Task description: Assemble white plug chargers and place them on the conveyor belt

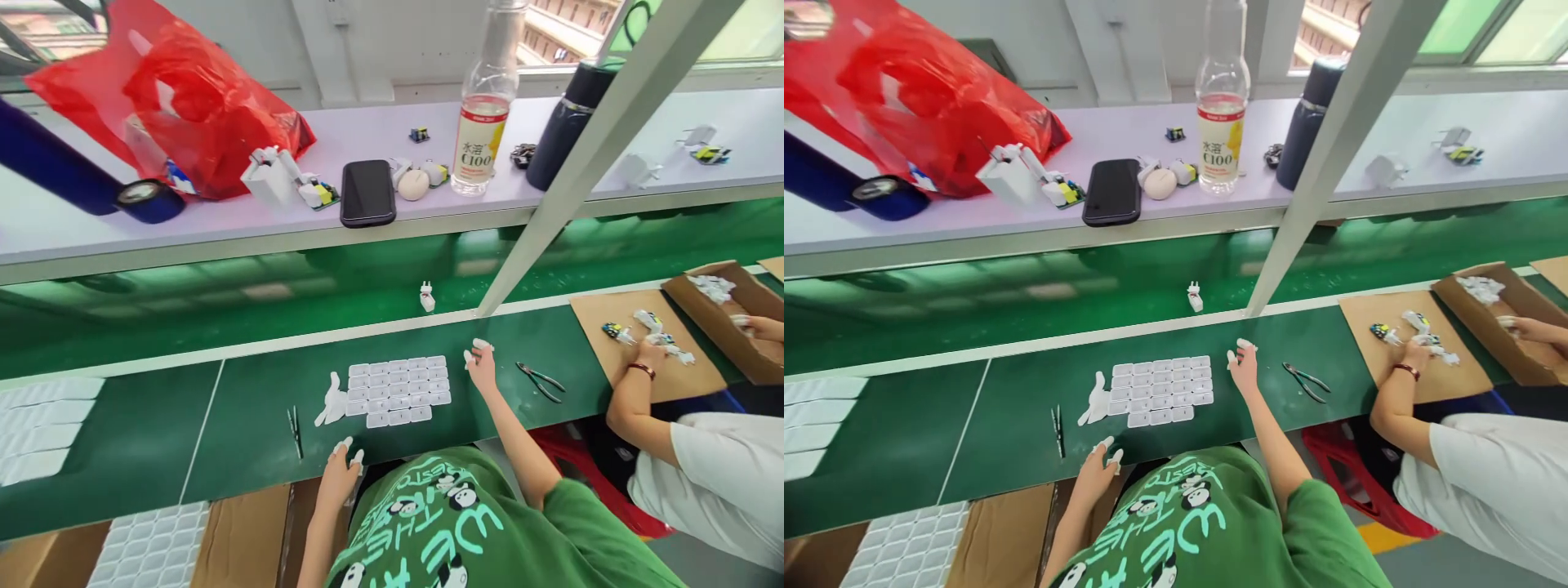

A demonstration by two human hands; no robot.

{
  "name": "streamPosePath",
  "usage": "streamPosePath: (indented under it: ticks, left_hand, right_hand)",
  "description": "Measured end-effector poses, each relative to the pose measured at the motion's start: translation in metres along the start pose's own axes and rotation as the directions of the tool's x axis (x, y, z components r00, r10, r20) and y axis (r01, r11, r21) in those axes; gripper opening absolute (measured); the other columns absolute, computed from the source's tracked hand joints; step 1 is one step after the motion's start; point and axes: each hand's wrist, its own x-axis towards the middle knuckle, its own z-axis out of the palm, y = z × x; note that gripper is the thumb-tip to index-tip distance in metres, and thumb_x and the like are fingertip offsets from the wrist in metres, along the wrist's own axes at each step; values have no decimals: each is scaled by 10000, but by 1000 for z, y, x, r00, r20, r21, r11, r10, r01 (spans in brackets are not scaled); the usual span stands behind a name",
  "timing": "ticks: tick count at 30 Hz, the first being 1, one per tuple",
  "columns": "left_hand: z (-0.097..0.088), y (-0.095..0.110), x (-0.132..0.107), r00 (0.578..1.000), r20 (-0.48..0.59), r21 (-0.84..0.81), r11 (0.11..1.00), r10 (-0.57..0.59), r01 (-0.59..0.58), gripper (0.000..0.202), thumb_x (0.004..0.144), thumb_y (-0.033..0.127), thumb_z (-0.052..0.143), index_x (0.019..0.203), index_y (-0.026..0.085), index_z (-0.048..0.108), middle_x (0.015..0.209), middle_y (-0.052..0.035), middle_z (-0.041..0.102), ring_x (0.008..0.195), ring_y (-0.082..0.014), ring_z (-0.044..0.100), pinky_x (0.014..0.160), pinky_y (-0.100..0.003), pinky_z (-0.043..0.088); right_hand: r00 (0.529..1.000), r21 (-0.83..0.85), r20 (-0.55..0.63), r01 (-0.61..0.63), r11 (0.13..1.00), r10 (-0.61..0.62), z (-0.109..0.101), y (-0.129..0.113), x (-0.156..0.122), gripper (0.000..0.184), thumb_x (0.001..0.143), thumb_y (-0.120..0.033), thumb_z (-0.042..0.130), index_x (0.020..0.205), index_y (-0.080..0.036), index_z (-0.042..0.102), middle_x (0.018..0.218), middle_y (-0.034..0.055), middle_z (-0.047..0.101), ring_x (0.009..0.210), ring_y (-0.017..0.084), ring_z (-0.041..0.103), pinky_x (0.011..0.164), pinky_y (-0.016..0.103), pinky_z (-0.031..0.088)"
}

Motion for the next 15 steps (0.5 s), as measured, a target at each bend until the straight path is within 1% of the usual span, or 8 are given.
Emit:
streamPosePath:
  ticks: [2, 4, 5, 7, 9, 11, 13, 15]
  left_hand:
    - [3, 5, 15, 996, 84, 148, 989, -25, 12, 580, 872, 256, 490, 1407, 35, 517, 1458, -265, 581, 1431, -342, 509, 1128, -424, 441]
    - [4, 13, 25, 981, 181, 245, 969, -66, 20, 563, 892, 275, 460, 1390, 20, 520, 1426, -272, 606, 1370, -346, 568, 1088, -410, 457]
    - [4, 18, 29, 972, 221, 266, 964, -77, 16, 548, 898, 283, 445, 1369, 18, 534, 1398, -271, 628, 1332, -345, 599, 1062, -399, 469]
    - [4, 27, 35, 962, 260, 273, 962, -84, 10, 518, 900, 311, 441, 1308, 23, 578, 1351, -268, 660, 1282, -352, 631, 1020, -392, 485]
    - [3, 33, 38, 964, 250, 265, 964, -92, 23, 506, 880, 350, 471, 1251, 38, 616, 1333, -270, 672, 1273, -373, 631, 997, -397, 490]
    - [2, 36, 40, 967, 237, 252, 967, -99, 37, 509, 846, 375, 509, 1225, 59, 635, 1329, -263, 679, 1268, -383, 630, 975, -395, 495]
    - [1, 36, 40, 969, 224, 235, 971, -106, 51, 518, 815, 382, 530, 1212, 71, 646, 1317, -252, 691, 1265, -386, 630, 952, -388, 502]
    - [1, 36, 41, 970, 213, 214, 974, -117, 70, 523, 797, 383, 535, 1206, 79, 657, 1297, -239, 707, 1258, -384, 634, 924, -377, 512]
  right_hand:
    - [1000, -159, 25, 2, 987, 2, -33, 20, -55, 471, 878, -359, 560, 1302, -155, 535, 1243, 172, 617, 1025, 273, 657, 843, 467, 613]
    - [996, -352, 91, 25, 936, 8, -57, 33, -100, 433, 877, -286, 541, 1292, -168, 572, 1292, 172, 621, 1168, 301, 638, 978, 497, 564]
    - [991, -440, 130, 25, 897, 36, -66, 36, -117, 439, 883, -261, 529, 1311, -172, 574, 1340, 178, 608, 1238, 312, 615, 1019, 498, 540]
    - [969, -582, 201, 2, 814, 141, -77, 35, -137, 466, 916, -248, 507, 1373, -169, 550, 1455, 200, 547, 1309, 332, 589, 1024, 486, 527]
    - [936, -676, 251, -13, 736, 247, -81, 27, -143, 479, 951, -259, 493, 1418, -161, 524, 1539, 220, 475, 1288, 348, 612, 982, 466, 535]
    - [910, -736, 286, 7, 677, 301, -82, 15, -138, 485, 969, -263, 489, 1445, -169, 509, 1569, 227, 445, 1231, 348, 654, 944, 440, 536]
    - [899, -773, 302, 36, 634, 317, -82, 3, -127, 519, 979, -259, 489, 1491, -176, 466, 1552, 238, 463, 1186, 338, 683, 918, 413, 530]
    - [890, -792, 321, 63, 607, 326, -80, -8, -116, 580, 987, -256, 492, 1550, -165, 384, 1482, 252, 526, 1146, 322, 703, 894, 384, 523]
